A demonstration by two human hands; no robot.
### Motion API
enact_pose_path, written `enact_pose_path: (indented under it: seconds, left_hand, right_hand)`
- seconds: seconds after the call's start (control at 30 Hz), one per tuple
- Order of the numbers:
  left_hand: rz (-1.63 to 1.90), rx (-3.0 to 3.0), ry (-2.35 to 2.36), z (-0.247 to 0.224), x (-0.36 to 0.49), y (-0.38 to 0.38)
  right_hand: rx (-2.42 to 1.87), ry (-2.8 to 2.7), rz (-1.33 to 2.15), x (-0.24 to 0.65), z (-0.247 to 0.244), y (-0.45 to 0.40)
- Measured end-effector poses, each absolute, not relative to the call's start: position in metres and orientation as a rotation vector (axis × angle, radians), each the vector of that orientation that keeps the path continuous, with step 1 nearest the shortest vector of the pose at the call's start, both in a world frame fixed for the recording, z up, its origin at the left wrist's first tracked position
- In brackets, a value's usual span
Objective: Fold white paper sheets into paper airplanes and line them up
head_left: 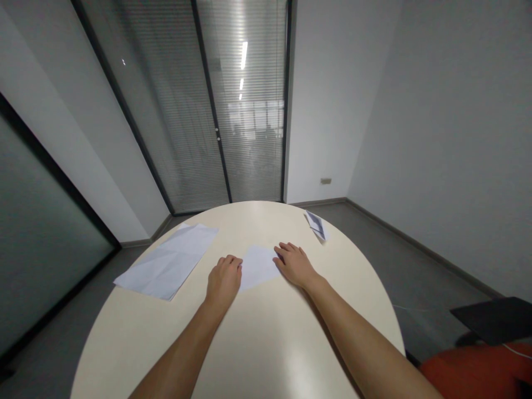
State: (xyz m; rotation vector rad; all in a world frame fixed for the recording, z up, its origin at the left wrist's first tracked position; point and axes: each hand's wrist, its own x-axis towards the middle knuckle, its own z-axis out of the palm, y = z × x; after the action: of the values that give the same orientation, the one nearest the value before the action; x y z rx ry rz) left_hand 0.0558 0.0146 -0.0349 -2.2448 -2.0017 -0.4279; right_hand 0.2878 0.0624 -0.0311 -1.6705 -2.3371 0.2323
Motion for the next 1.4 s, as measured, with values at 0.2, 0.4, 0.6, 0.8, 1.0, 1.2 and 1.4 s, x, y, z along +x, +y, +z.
enact_pose_path:
  seconds: [0.2,0.4,0.6,0.8,1.0,1.2,1.4]
  left_hand:
    - [-0.388,-2.184,-2.037,-0.0328,0.0558,0.0127]
    - [-0.416,-2.189,-2.06,-0.0327,0.0545,0.0116]
    - [-0.416,-2.199,-2.054,-0.0344,0.0544,0.0125]
    - [-0.441,-2.217,-2.05,-0.0381,0.0532,0.0147]
    - [-0.428,-2.224,-2.024,-0.0389,0.0522,0.0152]
    - [-0.448,-2.234,-2.034,-0.0377,0.053,0.014]
    - [-0.472,-2.239,-2.039,-0.037,0.0535,0.0135]
  right_hand:
    - [-1.68,-2.268,0.196,0.289,-0.029,0.0648]
    - [-1.745,-2.236,0.195,0.2889,-0.0235,0.0639]
    - [-1.743,-2.221,0.194,0.2893,-0.0242,0.0648]
    - [-1.723,-2.211,0.206,0.2907,-0.0261,0.066]
    - [-1.698,-2.215,0.216,0.2926,-0.0272,0.0684]
    - [-1.689,-2.218,0.222,0.293,-0.0276,0.0691]
    - [-1.679,-2.219,0.239,0.2925,-0.0286,0.0703]
